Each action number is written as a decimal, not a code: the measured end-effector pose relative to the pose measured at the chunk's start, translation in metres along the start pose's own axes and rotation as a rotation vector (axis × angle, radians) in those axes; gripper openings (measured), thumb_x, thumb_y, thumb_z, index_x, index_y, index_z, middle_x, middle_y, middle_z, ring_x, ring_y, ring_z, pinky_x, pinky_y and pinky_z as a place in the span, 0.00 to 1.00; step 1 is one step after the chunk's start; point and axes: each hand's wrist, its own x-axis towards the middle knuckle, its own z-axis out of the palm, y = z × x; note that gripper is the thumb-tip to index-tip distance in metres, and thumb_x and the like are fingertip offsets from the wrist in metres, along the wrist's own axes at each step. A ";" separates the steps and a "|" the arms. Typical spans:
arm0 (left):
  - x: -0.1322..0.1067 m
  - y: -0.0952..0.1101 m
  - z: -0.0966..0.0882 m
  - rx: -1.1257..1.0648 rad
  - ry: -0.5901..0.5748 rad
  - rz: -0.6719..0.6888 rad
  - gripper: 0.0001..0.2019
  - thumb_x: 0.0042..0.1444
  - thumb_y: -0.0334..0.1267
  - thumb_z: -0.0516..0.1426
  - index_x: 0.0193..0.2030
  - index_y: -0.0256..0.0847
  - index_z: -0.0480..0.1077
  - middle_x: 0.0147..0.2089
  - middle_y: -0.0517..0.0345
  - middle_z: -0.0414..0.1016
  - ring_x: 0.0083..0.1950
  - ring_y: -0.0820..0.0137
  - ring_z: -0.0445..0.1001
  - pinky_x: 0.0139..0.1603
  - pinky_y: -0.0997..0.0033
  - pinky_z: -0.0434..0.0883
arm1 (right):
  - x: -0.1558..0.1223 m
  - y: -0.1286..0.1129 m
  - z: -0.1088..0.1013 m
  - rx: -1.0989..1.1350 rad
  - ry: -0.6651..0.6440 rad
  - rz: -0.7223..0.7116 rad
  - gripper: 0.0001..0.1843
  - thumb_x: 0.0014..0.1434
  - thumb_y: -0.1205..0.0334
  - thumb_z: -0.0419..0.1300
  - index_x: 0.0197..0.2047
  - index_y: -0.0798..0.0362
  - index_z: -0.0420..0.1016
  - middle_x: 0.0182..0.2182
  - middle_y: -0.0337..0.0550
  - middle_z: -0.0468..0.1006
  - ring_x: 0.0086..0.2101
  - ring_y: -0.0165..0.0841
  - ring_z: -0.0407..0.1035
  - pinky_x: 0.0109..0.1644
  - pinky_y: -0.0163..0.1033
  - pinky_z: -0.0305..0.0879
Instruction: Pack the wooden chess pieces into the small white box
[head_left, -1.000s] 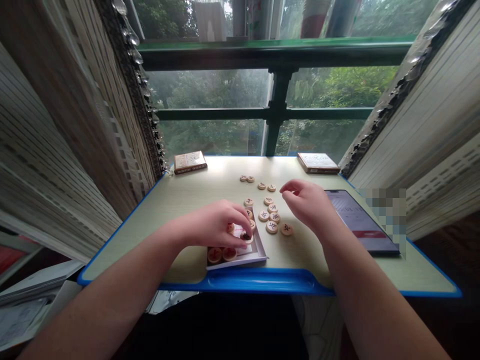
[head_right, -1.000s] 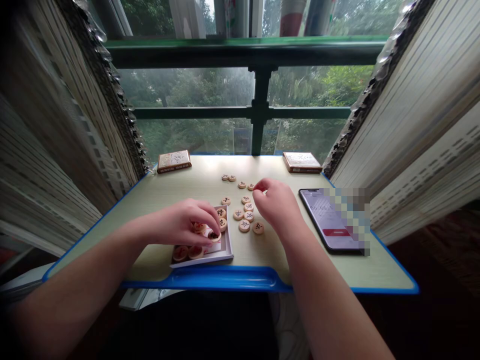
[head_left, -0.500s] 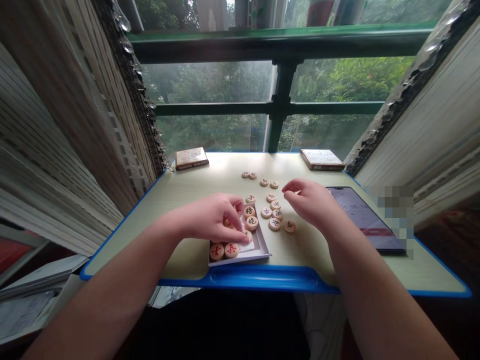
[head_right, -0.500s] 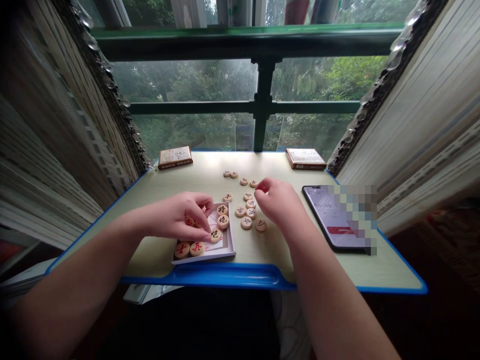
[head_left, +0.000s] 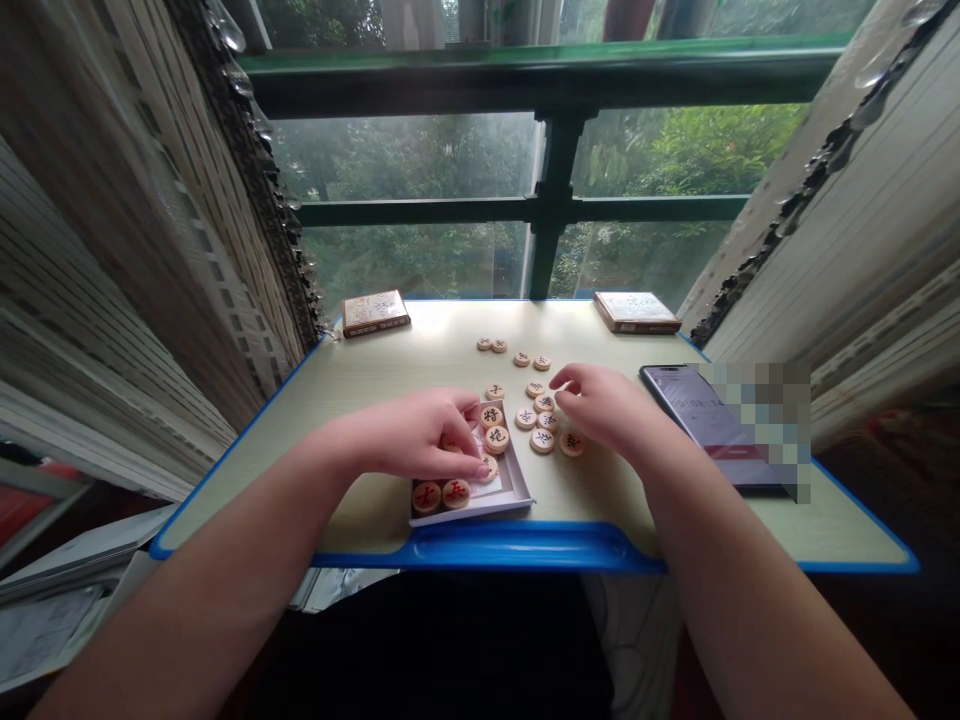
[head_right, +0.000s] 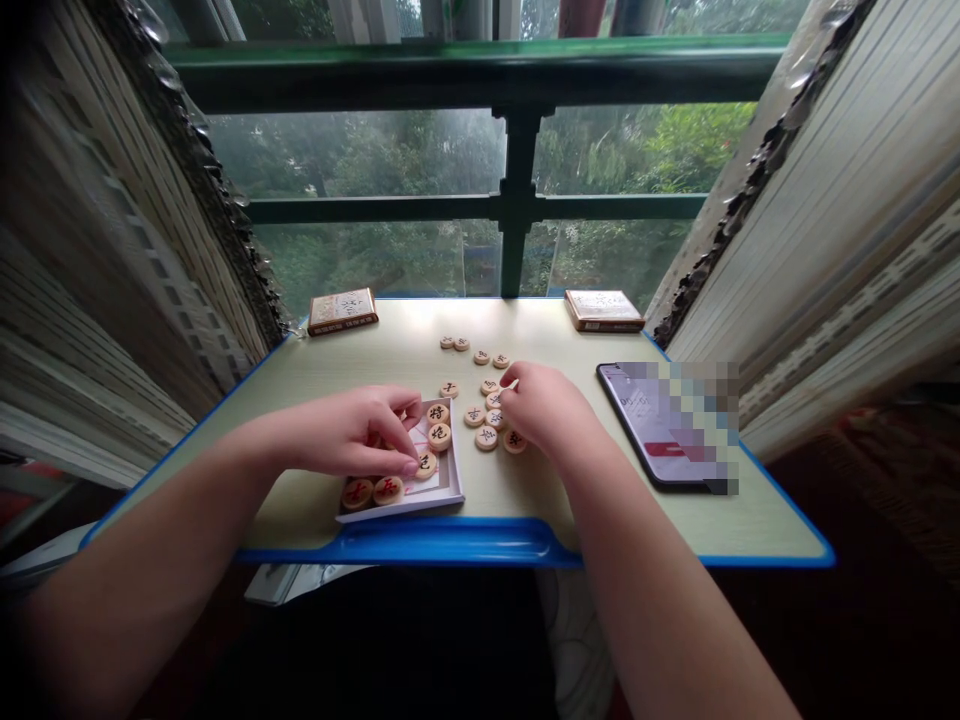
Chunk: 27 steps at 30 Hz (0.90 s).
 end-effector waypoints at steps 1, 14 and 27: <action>0.000 0.001 0.000 0.010 -0.002 0.008 0.18 0.55 0.52 0.54 0.34 0.43 0.80 0.35 0.55 0.65 0.35 0.72 0.65 0.37 0.74 0.63 | 0.000 0.000 0.000 0.001 -0.003 0.000 0.16 0.52 0.64 0.52 0.42 0.50 0.77 0.35 0.46 0.79 0.34 0.35 0.70 0.33 0.34 0.59; 0.002 0.008 0.003 0.135 0.015 0.058 0.16 0.57 0.49 0.53 0.38 0.46 0.79 0.32 0.54 0.63 0.35 0.70 0.62 0.36 0.72 0.60 | -0.001 0.000 0.002 -0.014 -0.055 -0.013 0.17 0.52 0.63 0.53 0.43 0.47 0.77 0.37 0.42 0.79 0.29 0.32 0.69 0.30 0.33 0.57; 0.002 0.008 0.004 0.164 -0.001 0.054 0.10 0.54 0.44 0.57 0.39 0.49 0.78 0.34 0.56 0.64 0.38 0.70 0.63 0.38 0.73 0.61 | -0.001 0.000 0.001 -0.047 -0.054 -0.057 0.19 0.51 0.67 0.52 0.40 0.44 0.80 0.39 0.41 0.80 0.33 0.32 0.69 0.34 0.33 0.59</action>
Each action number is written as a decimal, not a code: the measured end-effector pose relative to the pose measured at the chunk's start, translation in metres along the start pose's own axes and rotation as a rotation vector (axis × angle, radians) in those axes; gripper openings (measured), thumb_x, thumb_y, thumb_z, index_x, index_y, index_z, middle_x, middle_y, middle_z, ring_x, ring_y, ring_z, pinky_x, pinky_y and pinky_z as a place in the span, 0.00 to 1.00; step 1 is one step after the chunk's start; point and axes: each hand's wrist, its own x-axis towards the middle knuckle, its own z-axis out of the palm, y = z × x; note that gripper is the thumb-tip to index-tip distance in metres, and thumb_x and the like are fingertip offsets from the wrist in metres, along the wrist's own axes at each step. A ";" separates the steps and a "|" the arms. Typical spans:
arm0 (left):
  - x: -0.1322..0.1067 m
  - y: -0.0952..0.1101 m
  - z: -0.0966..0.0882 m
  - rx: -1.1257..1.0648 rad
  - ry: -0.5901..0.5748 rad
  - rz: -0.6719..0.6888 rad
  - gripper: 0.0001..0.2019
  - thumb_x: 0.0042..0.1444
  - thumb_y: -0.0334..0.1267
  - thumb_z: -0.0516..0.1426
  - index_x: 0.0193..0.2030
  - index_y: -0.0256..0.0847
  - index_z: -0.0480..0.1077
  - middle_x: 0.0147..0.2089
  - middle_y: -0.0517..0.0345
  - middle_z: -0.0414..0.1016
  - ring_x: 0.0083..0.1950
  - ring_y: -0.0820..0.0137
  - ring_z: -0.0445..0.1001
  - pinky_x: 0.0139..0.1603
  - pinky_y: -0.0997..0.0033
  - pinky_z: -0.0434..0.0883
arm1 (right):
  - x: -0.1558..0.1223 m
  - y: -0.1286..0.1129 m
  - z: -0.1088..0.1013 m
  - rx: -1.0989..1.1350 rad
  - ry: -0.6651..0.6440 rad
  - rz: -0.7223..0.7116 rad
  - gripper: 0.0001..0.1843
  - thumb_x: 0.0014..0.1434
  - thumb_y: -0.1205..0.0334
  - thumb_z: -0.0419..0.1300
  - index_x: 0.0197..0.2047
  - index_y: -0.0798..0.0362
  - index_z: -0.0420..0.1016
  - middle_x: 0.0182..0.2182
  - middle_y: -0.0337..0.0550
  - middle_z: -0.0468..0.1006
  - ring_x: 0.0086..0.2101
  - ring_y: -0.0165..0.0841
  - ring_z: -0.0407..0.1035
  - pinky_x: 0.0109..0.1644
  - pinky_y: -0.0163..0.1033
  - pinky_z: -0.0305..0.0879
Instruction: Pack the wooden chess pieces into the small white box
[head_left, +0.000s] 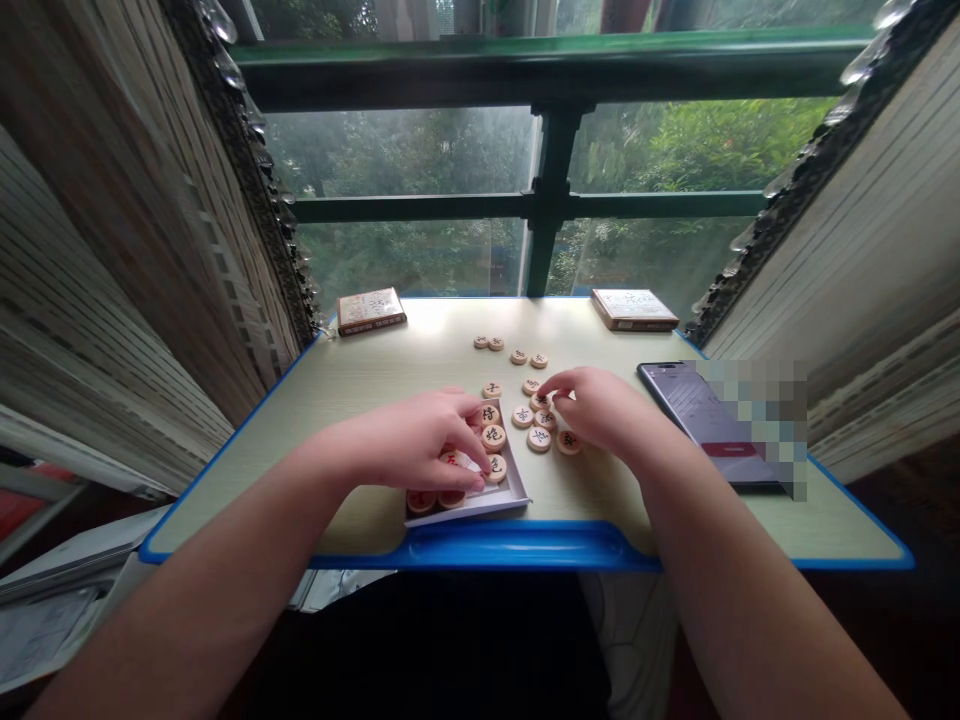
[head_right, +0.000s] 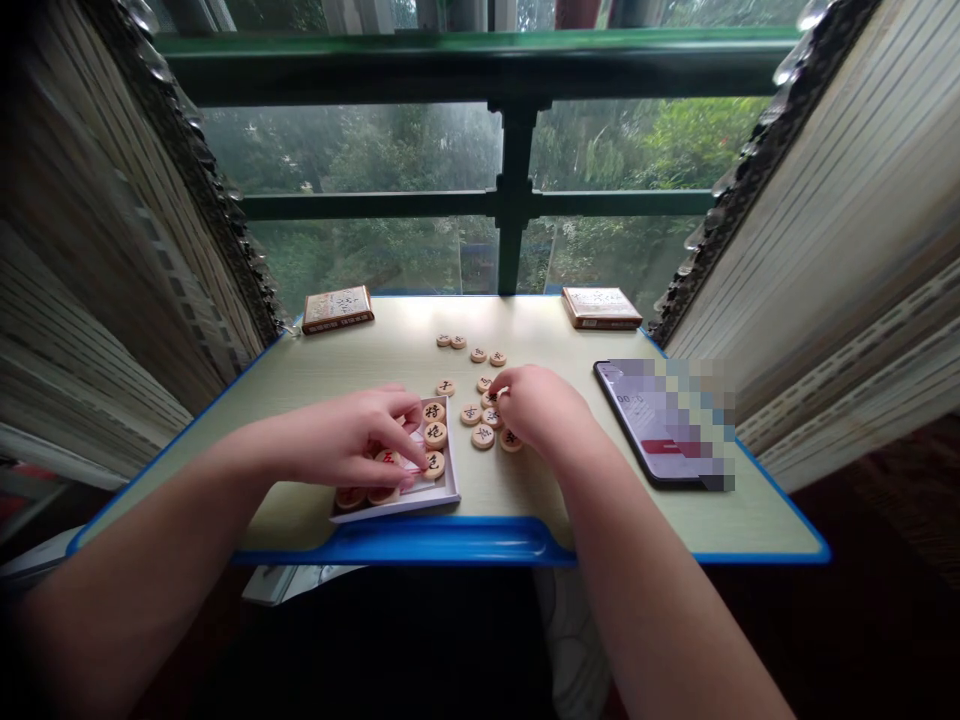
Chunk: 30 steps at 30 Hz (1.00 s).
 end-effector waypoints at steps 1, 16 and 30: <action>0.000 0.000 0.000 0.001 0.001 0.002 0.10 0.54 0.44 0.57 0.39 0.49 0.78 0.34 0.56 0.64 0.38 0.70 0.63 0.38 0.73 0.61 | 0.000 0.000 0.000 0.003 -0.002 0.003 0.19 0.51 0.67 0.52 0.40 0.44 0.80 0.39 0.40 0.80 0.33 0.32 0.69 0.33 0.33 0.59; 0.003 -0.004 0.005 -0.033 0.034 0.016 0.10 0.57 0.41 0.55 0.37 0.46 0.78 0.33 0.56 0.65 0.35 0.73 0.64 0.35 0.74 0.61 | 0.000 -0.002 0.001 0.021 0.000 0.053 0.16 0.52 0.63 0.53 0.39 0.44 0.80 0.32 0.40 0.80 0.27 0.32 0.68 0.29 0.35 0.57; -0.003 -0.001 -0.004 -0.170 -0.031 -0.013 0.07 0.49 0.41 0.61 0.31 0.42 0.77 0.34 0.58 0.68 0.34 0.75 0.67 0.35 0.78 0.65 | 0.006 -0.003 0.008 -0.113 0.067 0.043 0.13 0.51 0.51 0.56 0.28 0.49 0.78 0.30 0.44 0.78 0.27 0.33 0.67 0.25 0.35 0.53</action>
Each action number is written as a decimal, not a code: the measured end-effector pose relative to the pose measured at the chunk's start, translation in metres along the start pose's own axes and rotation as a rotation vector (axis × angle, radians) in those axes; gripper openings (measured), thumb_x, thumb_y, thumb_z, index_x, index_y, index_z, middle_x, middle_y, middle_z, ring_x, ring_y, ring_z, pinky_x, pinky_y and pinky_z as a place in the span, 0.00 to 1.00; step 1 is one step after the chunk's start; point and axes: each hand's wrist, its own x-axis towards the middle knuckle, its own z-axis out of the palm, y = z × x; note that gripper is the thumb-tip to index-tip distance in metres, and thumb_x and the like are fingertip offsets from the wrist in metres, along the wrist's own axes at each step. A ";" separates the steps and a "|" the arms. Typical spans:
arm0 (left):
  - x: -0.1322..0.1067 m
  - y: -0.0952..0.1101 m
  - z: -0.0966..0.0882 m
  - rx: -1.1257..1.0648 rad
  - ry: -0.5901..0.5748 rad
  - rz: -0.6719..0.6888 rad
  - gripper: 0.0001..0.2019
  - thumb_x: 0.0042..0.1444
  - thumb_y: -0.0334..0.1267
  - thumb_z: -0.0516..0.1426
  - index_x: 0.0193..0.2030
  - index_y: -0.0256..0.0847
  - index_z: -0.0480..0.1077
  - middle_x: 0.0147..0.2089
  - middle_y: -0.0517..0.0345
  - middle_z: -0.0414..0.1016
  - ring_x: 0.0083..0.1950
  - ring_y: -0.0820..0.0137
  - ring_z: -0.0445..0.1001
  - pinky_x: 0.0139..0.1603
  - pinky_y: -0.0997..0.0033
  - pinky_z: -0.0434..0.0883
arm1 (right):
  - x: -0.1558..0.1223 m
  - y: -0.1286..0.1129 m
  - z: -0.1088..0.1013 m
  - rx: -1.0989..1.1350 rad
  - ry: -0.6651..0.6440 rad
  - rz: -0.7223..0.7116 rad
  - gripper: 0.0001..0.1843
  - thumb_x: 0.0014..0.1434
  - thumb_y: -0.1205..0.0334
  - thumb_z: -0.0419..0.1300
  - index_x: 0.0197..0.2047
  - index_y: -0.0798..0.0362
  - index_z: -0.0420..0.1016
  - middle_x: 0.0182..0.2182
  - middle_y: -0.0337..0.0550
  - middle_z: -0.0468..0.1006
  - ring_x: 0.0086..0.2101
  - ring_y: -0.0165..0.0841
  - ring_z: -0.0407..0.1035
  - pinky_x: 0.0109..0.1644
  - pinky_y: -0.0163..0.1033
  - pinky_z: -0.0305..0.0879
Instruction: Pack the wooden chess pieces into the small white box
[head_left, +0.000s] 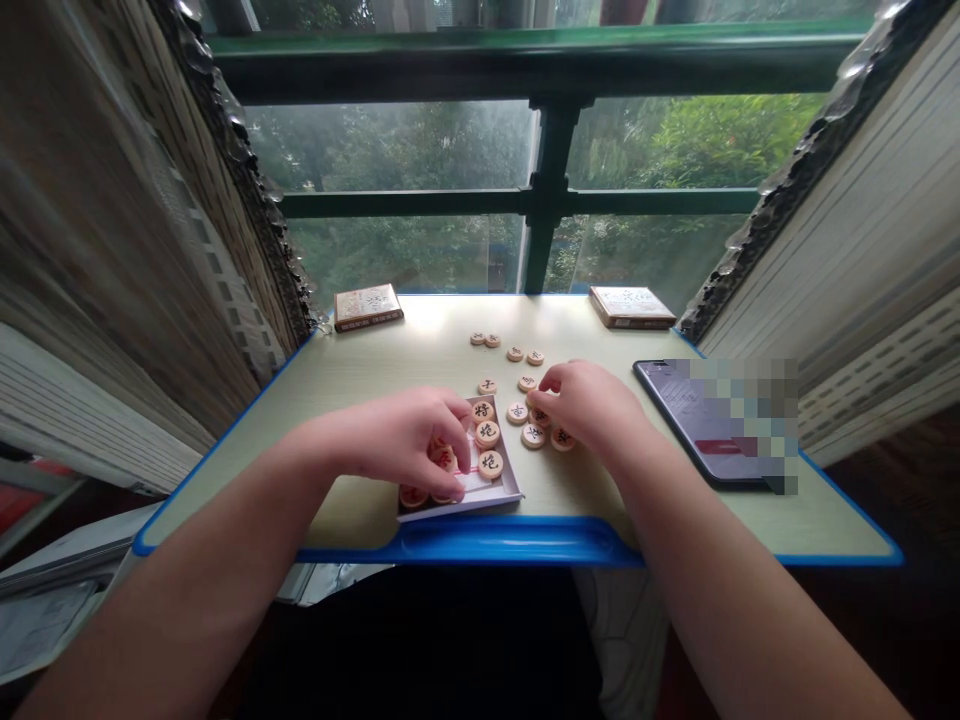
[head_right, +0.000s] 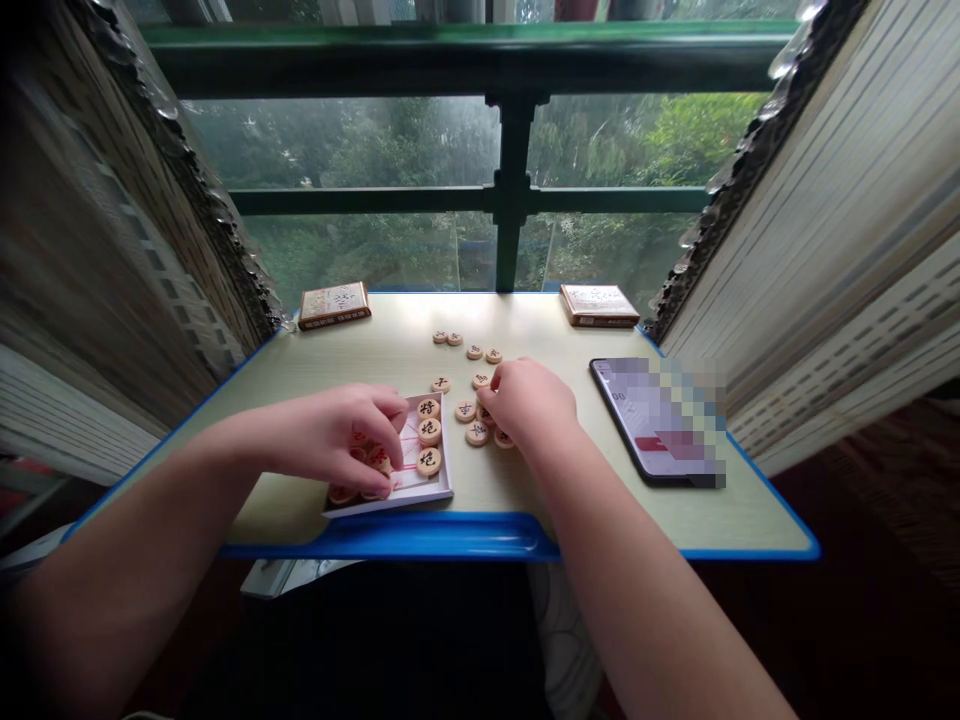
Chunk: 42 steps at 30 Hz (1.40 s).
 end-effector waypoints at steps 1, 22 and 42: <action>0.000 0.000 0.000 0.005 -0.004 0.002 0.07 0.49 0.41 0.61 0.31 0.42 0.78 0.33 0.58 0.68 0.34 0.74 0.67 0.35 0.78 0.65 | 0.000 -0.001 0.000 0.001 -0.009 0.002 0.13 0.51 0.52 0.56 0.27 0.48 0.78 0.28 0.44 0.78 0.26 0.33 0.67 0.25 0.35 0.53; 0.003 -0.062 -0.005 0.164 0.760 -0.310 0.17 0.54 0.46 0.54 0.22 0.36 0.71 0.23 0.57 0.69 0.26 0.74 0.64 0.29 0.72 0.60 | -0.005 -0.013 0.000 -0.059 0.085 -0.065 0.14 0.51 0.53 0.54 0.35 0.50 0.76 0.33 0.47 0.78 0.33 0.38 0.70 0.26 0.37 0.53; 0.015 -0.108 0.007 0.176 0.806 -0.464 0.23 0.49 0.57 0.55 0.34 0.37 0.75 0.32 0.53 0.72 0.34 0.68 0.68 0.36 0.68 0.64 | -0.045 -0.028 -0.011 0.122 -0.033 -0.805 0.05 0.51 0.62 0.60 0.30 0.54 0.72 0.30 0.44 0.74 0.32 0.32 0.63 0.36 0.36 0.58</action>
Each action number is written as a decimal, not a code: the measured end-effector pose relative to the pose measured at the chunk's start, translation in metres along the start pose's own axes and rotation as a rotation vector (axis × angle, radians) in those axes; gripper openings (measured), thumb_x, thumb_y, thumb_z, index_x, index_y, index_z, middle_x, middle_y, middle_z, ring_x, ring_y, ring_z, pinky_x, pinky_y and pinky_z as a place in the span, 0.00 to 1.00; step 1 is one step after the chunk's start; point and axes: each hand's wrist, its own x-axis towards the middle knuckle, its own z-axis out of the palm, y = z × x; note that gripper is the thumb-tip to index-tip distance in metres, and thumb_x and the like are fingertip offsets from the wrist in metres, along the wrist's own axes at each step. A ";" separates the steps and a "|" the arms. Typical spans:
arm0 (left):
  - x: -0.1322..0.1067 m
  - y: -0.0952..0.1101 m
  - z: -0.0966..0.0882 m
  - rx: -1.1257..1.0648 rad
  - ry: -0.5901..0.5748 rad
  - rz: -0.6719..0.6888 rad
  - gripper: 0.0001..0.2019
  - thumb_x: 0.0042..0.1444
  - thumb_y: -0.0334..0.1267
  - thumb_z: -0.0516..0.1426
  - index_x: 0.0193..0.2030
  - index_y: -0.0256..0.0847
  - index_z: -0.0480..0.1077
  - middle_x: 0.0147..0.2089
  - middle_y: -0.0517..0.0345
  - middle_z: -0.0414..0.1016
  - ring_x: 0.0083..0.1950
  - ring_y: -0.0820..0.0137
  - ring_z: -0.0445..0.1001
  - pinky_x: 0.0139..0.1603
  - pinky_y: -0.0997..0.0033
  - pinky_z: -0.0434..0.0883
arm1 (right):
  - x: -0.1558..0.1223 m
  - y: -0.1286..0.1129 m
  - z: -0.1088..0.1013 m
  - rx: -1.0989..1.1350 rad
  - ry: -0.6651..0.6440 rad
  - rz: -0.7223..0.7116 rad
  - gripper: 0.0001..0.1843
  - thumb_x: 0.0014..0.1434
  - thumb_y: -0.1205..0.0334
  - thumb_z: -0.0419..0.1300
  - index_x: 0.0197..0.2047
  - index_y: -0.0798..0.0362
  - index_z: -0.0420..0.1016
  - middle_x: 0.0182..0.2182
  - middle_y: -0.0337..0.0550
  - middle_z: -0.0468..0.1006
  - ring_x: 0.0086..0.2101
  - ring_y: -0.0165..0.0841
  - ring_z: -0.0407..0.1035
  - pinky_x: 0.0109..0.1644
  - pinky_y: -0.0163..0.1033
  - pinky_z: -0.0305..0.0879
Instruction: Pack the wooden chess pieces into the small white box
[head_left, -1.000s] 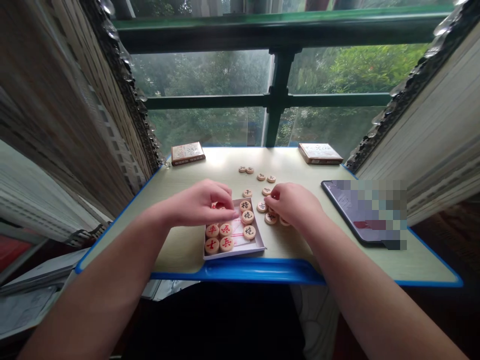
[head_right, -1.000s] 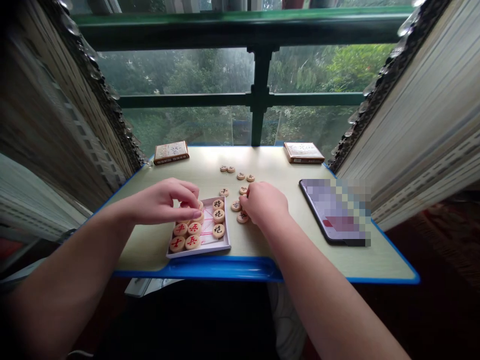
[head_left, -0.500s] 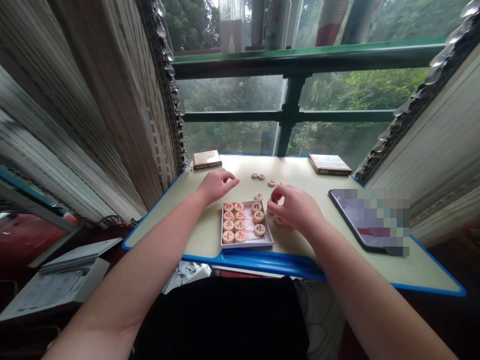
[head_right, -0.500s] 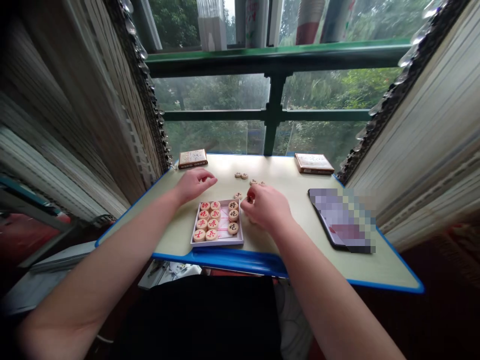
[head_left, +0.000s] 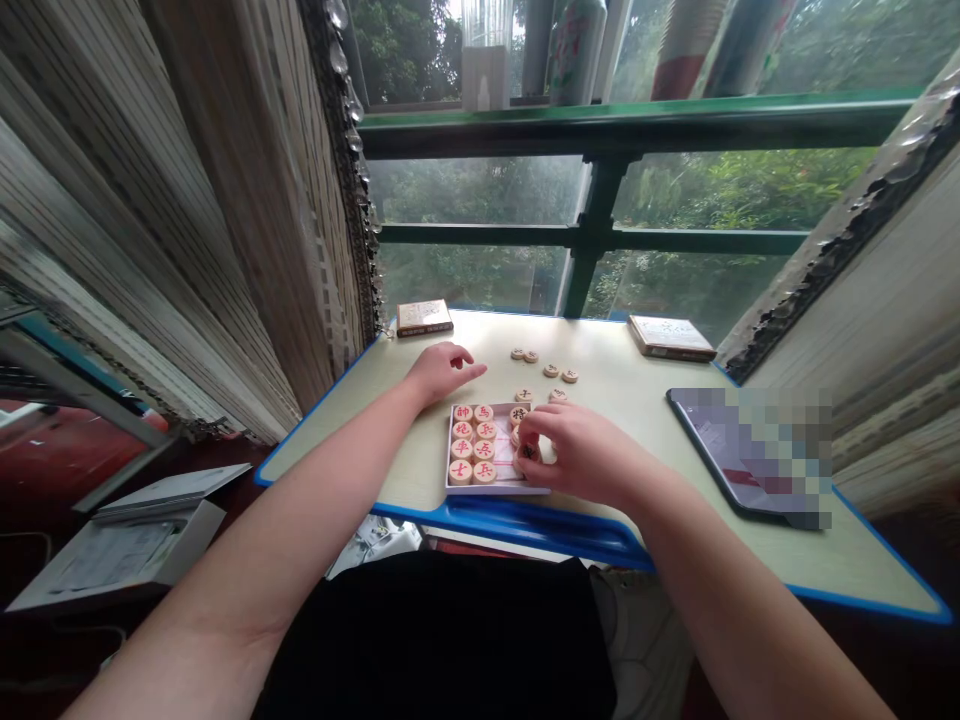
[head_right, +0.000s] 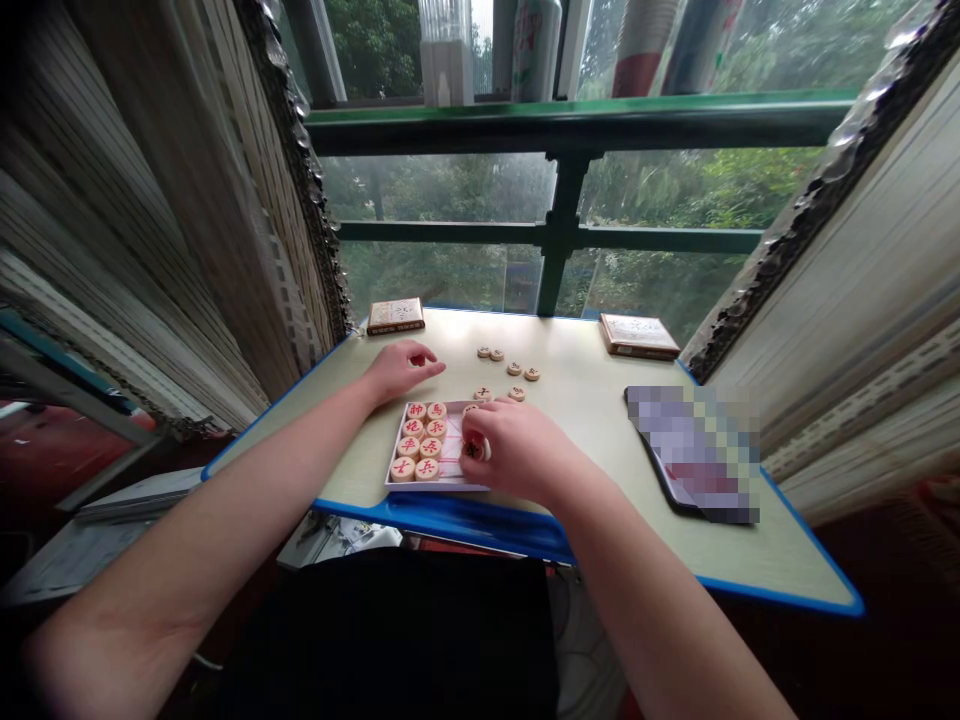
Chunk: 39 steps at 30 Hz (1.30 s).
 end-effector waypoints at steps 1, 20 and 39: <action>0.000 0.000 0.000 -0.001 -0.005 -0.003 0.23 0.49 0.57 0.55 0.34 0.37 0.75 0.32 0.53 0.72 0.33 0.69 0.68 0.36 0.69 0.64 | 0.000 -0.001 0.000 -0.009 -0.005 0.002 0.05 0.51 0.61 0.60 0.30 0.54 0.72 0.30 0.44 0.74 0.31 0.32 0.63 0.36 0.36 0.58; 0.001 0.000 -0.002 -0.066 -0.033 -0.048 0.21 0.50 0.55 0.55 0.27 0.37 0.74 0.29 0.55 0.74 0.30 0.70 0.67 0.32 0.70 0.62 | -0.002 -0.007 0.001 -0.117 0.001 -0.004 0.08 0.53 0.59 0.57 0.27 0.52 0.73 0.29 0.44 0.74 0.29 0.31 0.62 0.36 0.37 0.57; 0.002 -0.002 -0.003 -0.077 -0.003 -0.085 0.22 0.47 0.57 0.56 0.27 0.37 0.74 0.28 0.55 0.73 0.29 0.71 0.66 0.31 0.70 0.60 | -0.001 -0.004 0.003 -0.126 -0.015 0.074 0.05 0.52 0.59 0.59 0.29 0.52 0.72 0.34 0.43 0.74 0.33 0.32 0.63 0.34 0.36 0.56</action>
